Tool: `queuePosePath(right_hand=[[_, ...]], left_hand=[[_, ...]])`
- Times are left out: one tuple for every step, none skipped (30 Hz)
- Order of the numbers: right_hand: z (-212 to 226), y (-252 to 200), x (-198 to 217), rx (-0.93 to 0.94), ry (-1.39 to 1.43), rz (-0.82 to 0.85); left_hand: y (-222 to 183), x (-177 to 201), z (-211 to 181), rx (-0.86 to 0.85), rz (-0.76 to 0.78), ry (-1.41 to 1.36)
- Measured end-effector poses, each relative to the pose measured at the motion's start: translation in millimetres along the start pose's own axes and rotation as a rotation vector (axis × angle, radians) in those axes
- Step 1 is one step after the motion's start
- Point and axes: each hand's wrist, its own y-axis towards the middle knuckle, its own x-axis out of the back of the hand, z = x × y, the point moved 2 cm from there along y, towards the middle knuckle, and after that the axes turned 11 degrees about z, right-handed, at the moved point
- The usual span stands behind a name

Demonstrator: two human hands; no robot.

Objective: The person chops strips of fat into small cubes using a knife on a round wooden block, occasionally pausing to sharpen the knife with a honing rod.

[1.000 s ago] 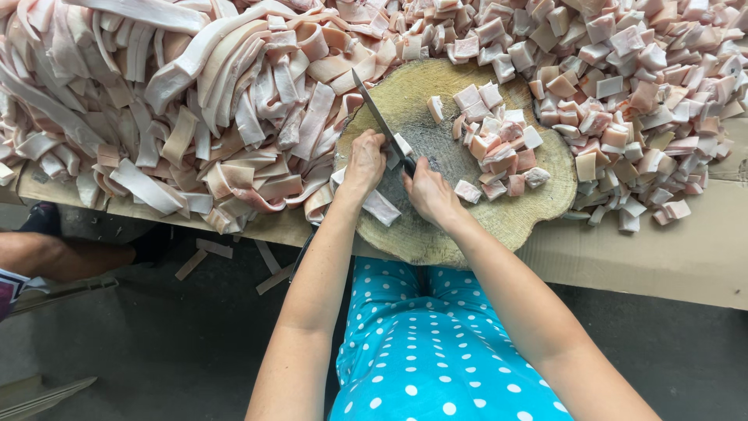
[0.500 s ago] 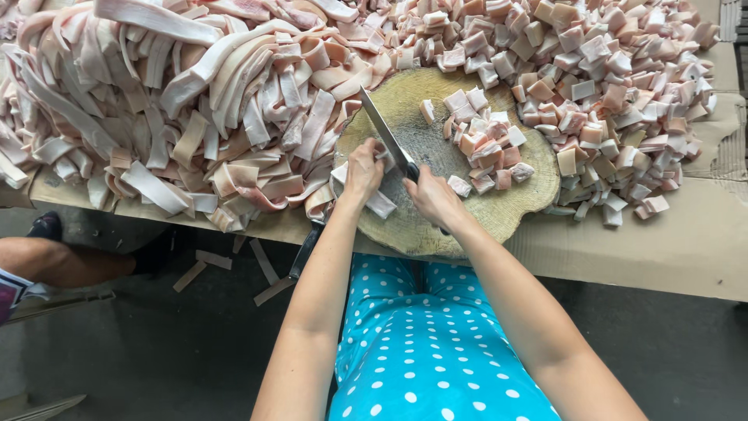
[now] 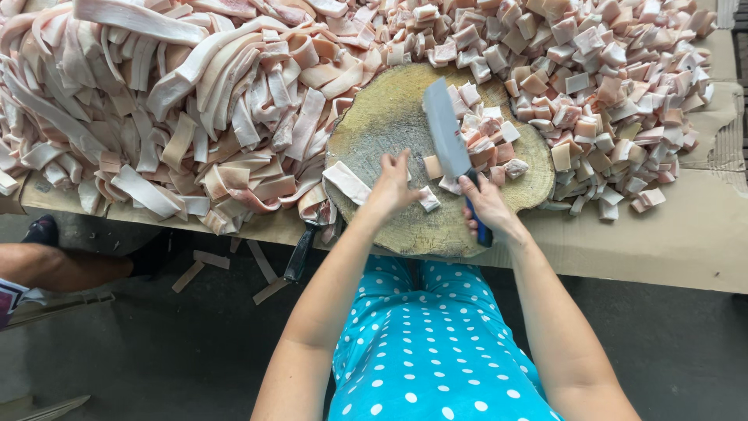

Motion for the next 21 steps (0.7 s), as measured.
queuePosePath(right_hand=[[3,-3,7,0.014,-0.237,-0.151],[4,-6,10,0.013,-0.233,-0.152],[6,-10,12,0.038,-0.340,-0.206],[7,-12,14,0.064,-0.449,-0.261],[5,-12,13,0.064,-0.447,-0.263],[9,-12,11,0.297,-0.616,-0.346],[13,-15,9,0.534,-0.783,-0.421],[14,-16,8,0.535,-0.782,-0.423],[13,-17,7,0.416,-0.686,-0.409],[12,-17,6,0.301,-0.589,-0.394],[14,-19,4,0.304,-0.587,-0.398],[16,-23,0,0.399,-0.620,-0.424],[19,-26,-2,0.493,-0.654,-0.448],[20,-28,-4,0.492,-0.652,-0.445],[17,-28,-6,0.325,-0.643,-0.397],[11,-26,-10,0.158,-0.631,-0.342],[8,-23,-17,0.155,-0.630,-0.334],[4,-18,-24,0.159,-0.676,-0.273],[0,-13,-31,0.163,-0.722,-0.211],[-5,-7,-36,0.168,-0.721,-0.209],[-10,-1,-44,0.212,-0.784,-0.176]], left_hand=[[-4,-12,-13,0.101,0.072,0.018],[-4,-20,-21,0.198,0.142,0.039],[-3,-22,-22,0.198,0.145,0.041],[0,-22,-23,0.085,0.016,0.065],[4,-23,-24,-0.029,-0.113,0.089],[15,-26,-27,-0.032,-0.113,0.089],[31,-27,-30,0.032,-0.074,-0.135],[43,-25,-30,0.095,-0.030,-0.356],[51,-20,-31,0.094,-0.030,-0.354],[58,-13,-32,0.057,-0.041,-0.342],[65,-5,-32,0.021,-0.052,-0.330],[69,2,-31,-0.014,-0.060,-0.321],[72,9,-28,-0.048,-0.067,-0.313],[73,17,-22,-0.078,-0.076,-0.303],[66,30,-9,-0.160,-0.112,-0.146],[53,46,8,-0.236,-0.146,0.011],[39,59,28,-0.154,-0.067,0.103],[23,72,43,-0.074,0.010,0.196],[7,78,53,-0.032,0.053,0.303],[-8,81,57,0.006,0.094,0.413],[-22,77,58,0.009,0.090,0.416]])
